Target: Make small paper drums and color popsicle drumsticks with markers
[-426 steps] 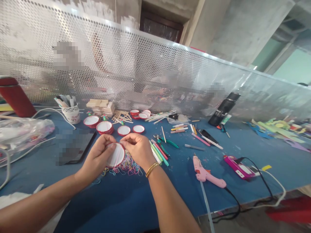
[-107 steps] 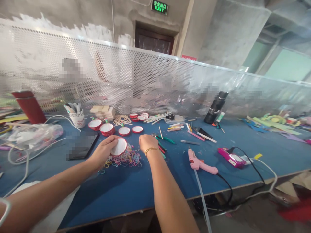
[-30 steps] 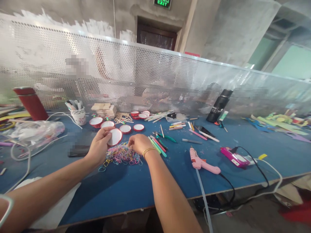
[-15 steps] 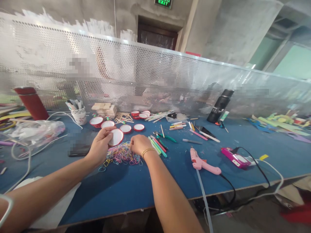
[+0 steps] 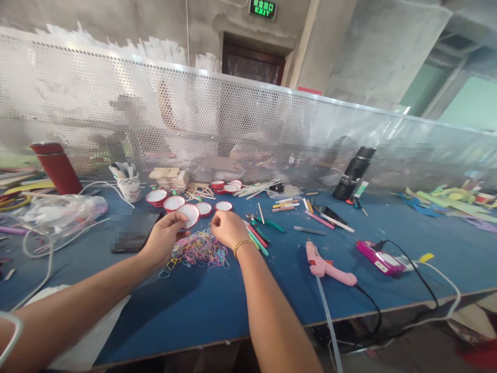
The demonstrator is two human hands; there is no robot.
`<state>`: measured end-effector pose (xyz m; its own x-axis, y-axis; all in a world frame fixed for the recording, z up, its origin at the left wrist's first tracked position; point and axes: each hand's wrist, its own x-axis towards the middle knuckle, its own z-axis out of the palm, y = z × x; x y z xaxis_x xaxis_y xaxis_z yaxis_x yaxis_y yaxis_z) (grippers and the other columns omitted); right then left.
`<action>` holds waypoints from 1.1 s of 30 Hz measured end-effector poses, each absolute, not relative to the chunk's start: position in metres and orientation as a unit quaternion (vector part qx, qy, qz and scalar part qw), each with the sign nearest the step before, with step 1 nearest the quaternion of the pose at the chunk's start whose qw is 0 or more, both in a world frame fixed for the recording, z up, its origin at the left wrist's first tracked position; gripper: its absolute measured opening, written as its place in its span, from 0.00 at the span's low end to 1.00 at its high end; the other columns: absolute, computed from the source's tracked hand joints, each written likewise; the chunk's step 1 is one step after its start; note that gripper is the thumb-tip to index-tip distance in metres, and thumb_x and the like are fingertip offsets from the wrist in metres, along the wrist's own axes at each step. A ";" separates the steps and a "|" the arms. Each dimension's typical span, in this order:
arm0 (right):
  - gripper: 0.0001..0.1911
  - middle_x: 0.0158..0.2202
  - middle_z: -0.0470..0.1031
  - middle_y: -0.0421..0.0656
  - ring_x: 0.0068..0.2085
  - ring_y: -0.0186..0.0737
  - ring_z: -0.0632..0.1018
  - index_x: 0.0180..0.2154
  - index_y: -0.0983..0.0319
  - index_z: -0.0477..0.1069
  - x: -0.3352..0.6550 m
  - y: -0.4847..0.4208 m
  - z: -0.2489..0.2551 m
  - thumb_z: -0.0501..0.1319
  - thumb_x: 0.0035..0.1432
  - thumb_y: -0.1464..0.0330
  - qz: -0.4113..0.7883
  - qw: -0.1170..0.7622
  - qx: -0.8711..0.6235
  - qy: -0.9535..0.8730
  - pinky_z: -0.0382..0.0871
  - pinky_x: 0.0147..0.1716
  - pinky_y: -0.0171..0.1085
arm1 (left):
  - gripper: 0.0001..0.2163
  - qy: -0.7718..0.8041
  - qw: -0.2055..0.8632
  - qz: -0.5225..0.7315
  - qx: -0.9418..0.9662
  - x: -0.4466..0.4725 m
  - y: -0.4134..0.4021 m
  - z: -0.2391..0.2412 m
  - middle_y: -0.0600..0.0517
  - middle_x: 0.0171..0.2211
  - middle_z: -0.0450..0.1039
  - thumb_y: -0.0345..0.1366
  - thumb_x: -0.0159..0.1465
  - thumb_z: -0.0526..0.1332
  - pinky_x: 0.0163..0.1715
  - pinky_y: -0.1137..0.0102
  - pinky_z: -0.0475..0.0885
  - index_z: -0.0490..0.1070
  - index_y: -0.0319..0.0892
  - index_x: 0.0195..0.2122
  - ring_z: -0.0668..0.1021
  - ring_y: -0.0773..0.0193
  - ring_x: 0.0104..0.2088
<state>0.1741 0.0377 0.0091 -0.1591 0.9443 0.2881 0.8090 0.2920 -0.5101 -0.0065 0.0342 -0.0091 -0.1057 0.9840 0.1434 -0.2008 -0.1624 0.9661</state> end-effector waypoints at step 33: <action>0.05 0.31 0.76 0.41 0.38 0.35 0.78 0.33 0.62 0.72 0.164 0.007 0.034 0.57 0.60 0.72 0.546 0.429 -0.237 -0.680 0.72 0.47 0.36 | 0.11 0.481 0.237 0.544 0.646 -0.015 0.043 -0.018 0.51 0.28 0.66 0.38 0.61 0.62 0.26 0.71 0.66 0.74 0.42 0.22 0.70 0.63 0.28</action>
<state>0.1642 0.0071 0.0340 -0.5191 0.7908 0.3244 -0.1460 0.2919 -0.9452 -0.0151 0.0429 -0.0181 -0.0541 0.8785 0.4747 0.3622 -0.4257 0.8292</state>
